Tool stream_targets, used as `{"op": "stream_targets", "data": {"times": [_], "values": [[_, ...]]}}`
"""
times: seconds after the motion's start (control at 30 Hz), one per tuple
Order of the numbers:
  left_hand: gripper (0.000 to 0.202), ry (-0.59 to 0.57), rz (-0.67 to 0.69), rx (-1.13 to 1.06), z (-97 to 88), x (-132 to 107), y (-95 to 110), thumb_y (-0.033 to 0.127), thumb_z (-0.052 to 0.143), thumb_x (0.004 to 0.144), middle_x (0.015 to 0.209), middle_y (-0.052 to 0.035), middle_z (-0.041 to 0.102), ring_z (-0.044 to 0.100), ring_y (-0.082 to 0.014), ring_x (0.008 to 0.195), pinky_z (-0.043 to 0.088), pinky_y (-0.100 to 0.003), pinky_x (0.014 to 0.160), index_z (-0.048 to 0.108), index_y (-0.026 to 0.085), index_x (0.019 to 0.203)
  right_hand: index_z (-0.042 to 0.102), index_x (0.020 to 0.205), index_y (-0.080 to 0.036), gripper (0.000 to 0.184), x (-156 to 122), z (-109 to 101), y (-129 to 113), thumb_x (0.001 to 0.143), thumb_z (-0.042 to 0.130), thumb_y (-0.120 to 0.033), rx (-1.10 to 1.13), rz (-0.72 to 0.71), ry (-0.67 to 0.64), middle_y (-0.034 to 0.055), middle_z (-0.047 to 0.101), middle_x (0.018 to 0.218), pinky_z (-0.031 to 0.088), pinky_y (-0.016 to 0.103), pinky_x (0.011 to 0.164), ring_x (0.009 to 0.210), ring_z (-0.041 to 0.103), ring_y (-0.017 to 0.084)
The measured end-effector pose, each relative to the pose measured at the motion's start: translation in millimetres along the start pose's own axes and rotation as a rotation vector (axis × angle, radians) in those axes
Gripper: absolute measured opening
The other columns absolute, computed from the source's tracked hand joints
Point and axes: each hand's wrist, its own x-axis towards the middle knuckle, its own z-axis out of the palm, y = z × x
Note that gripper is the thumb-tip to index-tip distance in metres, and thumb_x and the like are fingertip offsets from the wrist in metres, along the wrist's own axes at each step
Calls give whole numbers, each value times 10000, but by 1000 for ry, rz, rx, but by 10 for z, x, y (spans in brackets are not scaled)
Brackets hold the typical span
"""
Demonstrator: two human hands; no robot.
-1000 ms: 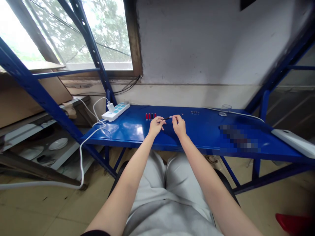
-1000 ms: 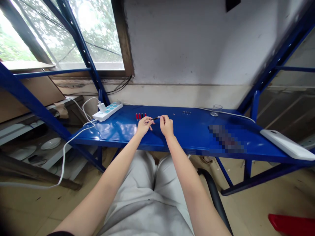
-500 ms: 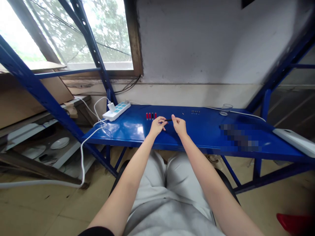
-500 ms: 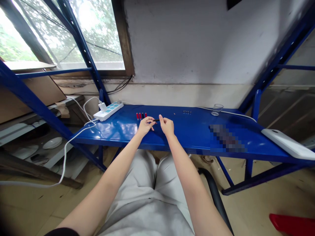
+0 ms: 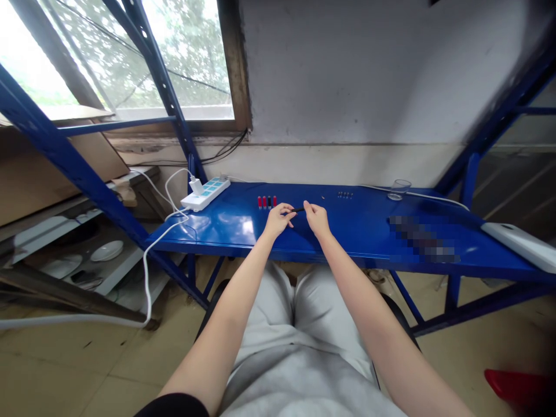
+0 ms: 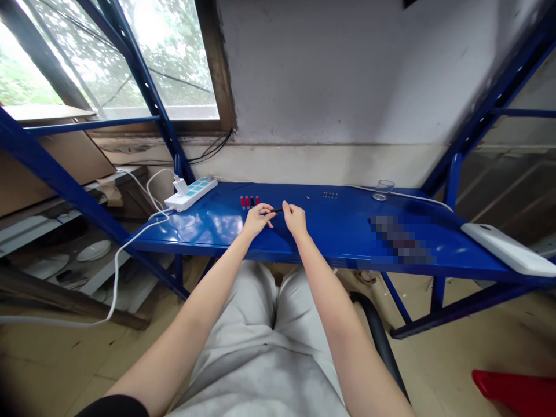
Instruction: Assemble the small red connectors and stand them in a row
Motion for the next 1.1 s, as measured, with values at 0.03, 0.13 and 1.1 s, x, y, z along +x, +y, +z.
{"op": "stream_targets", "data": {"times": [0.03, 0.13, 1.1], "values": [[210, 0, -4, 2, 0, -1, 3, 218, 656, 682, 712, 3, 614, 561, -76, 396, 404, -179, 418, 524, 144, 828, 323, 478, -195, 507, -3, -3, -7, 808, 400, -572, 4, 3, -7, -34, 318, 452, 252, 247, 482, 479, 292, 91], [181, -7, -5, 12, -1, 3, -1, 197, 633, 698, 721, -6, 621, 566, -84, 396, 410, -187, 429, 521, 143, 829, 353, 482, -194, 500, -4, -3, -12, 801, 407, -576, 34, 24, -26, -31, 348, 451, 267, 243, 480, 476, 311, 91], [289, -67, -104, 130, 21, 35, -29, 374, 397, 877, 643, -5, 607, 536, -63, 421, 368, -174, 444, 423, 162, 683, 431, 515, -190, 491, 31, 87, 110, 739, 468, -626, 230, 133, -89, -27, 414, 445, 295, 230, 429, 422, 347, 83]]}}
